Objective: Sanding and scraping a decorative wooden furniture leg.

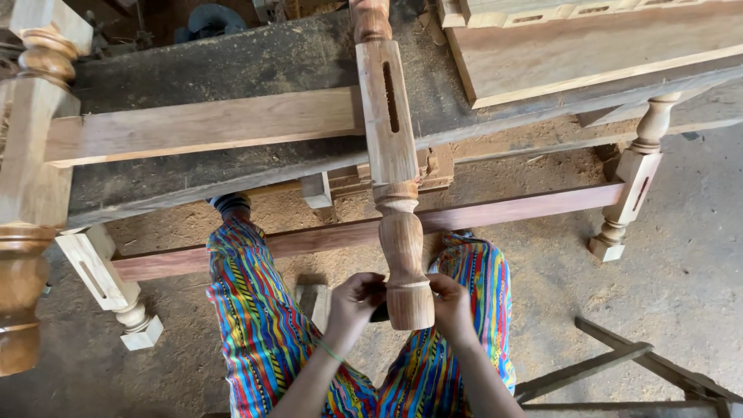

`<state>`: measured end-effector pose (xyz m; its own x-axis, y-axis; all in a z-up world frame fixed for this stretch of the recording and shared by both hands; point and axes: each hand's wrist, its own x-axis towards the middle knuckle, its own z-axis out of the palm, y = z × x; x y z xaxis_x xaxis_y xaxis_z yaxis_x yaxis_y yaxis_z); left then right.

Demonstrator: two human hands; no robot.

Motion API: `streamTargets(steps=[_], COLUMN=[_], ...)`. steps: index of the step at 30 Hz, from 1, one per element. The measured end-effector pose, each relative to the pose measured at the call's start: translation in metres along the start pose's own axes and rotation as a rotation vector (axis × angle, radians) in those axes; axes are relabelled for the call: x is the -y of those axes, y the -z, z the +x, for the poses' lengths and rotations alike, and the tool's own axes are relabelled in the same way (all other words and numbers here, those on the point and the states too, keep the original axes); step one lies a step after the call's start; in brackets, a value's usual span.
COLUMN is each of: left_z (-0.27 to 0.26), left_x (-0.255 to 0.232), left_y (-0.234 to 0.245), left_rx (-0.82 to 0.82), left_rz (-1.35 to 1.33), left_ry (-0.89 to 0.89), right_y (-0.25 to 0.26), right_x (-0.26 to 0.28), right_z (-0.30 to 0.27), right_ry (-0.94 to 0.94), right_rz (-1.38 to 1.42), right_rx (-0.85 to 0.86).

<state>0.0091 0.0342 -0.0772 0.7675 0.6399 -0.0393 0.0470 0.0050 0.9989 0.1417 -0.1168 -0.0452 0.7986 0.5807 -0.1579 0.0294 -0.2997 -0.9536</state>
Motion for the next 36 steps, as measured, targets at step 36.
streamTargets(steps=[36], left_z=[-0.016], left_x=[-0.016], left_y=[0.002], left_rx=[-0.094], left_rz=[-0.417], left_ry=[0.047], right_y=[-0.03], right_x=[-0.166], right_z=[0.019], right_ry=[-0.294], right_rz=[0.976], right_rx=[-0.052])
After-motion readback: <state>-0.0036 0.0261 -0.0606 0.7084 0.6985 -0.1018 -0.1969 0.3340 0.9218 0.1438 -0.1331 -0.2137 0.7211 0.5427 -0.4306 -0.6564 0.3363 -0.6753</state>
